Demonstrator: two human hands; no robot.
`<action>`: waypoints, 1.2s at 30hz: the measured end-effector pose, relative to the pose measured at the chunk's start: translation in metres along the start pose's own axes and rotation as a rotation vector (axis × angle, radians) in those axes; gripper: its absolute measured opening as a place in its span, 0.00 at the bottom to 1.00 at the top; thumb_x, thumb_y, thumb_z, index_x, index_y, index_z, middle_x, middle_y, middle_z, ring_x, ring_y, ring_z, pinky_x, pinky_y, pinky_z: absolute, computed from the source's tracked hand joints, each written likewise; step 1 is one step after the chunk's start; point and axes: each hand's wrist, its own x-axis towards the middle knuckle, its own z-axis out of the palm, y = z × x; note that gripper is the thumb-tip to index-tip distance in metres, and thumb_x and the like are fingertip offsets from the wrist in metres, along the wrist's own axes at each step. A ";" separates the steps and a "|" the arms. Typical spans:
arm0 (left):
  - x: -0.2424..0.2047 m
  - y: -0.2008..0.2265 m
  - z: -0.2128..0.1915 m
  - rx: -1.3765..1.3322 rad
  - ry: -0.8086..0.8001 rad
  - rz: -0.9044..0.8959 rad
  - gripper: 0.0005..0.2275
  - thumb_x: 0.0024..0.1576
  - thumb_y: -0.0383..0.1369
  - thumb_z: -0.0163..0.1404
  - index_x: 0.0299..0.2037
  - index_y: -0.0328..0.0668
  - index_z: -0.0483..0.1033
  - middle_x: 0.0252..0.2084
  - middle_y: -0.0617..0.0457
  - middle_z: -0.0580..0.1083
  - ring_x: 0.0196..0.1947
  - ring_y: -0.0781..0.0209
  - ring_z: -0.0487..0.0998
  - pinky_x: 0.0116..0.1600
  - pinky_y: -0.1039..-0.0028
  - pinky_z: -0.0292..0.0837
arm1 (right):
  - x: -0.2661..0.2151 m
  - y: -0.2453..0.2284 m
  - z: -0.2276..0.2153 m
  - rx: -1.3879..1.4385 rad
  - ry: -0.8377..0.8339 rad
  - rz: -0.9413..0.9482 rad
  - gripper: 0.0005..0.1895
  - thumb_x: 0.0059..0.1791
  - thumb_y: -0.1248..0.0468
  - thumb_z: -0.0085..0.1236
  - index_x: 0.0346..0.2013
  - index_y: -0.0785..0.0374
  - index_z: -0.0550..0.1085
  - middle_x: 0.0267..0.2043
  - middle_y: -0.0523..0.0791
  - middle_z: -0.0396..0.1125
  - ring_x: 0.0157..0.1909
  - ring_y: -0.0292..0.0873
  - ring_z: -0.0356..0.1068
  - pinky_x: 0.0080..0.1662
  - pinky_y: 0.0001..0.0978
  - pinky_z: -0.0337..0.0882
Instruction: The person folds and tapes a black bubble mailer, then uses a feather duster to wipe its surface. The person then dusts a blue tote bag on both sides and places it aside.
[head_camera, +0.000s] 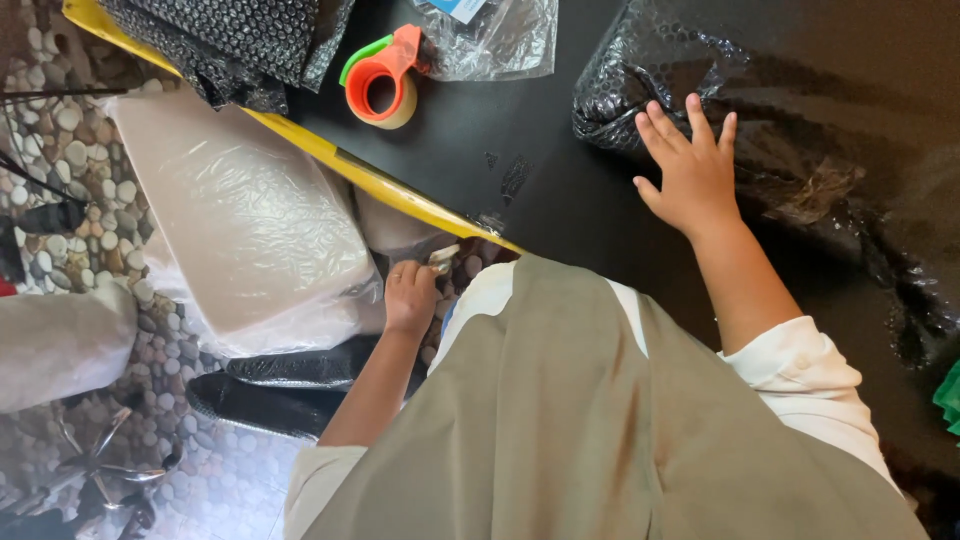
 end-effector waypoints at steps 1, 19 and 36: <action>-0.004 -0.002 -0.010 -0.003 0.000 0.001 0.15 0.64 0.23 0.51 0.25 0.43 0.61 0.26 0.48 0.64 0.27 0.51 0.65 0.38 0.64 0.70 | 0.001 -0.001 0.000 -0.002 -0.001 0.002 0.41 0.49 0.54 0.57 0.77 0.56 0.58 0.80 0.43 0.51 0.80 0.63 0.38 0.67 0.81 0.36; 0.309 0.093 0.006 -0.471 -0.293 0.336 0.18 0.50 0.37 0.68 0.35 0.47 0.66 0.34 0.54 0.72 0.40 0.47 0.71 0.34 0.59 0.62 | 0.006 -0.005 -0.008 0.135 -0.095 0.176 0.39 0.49 0.71 0.47 0.75 0.46 0.56 0.78 0.34 0.49 0.81 0.54 0.36 0.72 0.69 0.28; 0.423 0.107 0.084 -0.608 -0.763 0.290 0.08 0.61 0.32 0.54 0.43 0.34 0.78 0.39 0.37 0.78 0.46 0.31 0.78 0.48 0.46 0.76 | 0.008 -0.001 0.016 0.207 0.070 0.301 0.38 0.44 0.59 0.63 0.67 0.47 0.59 0.63 0.37 0.71 0.79 0.41 0.47 0.76 0.61 0.32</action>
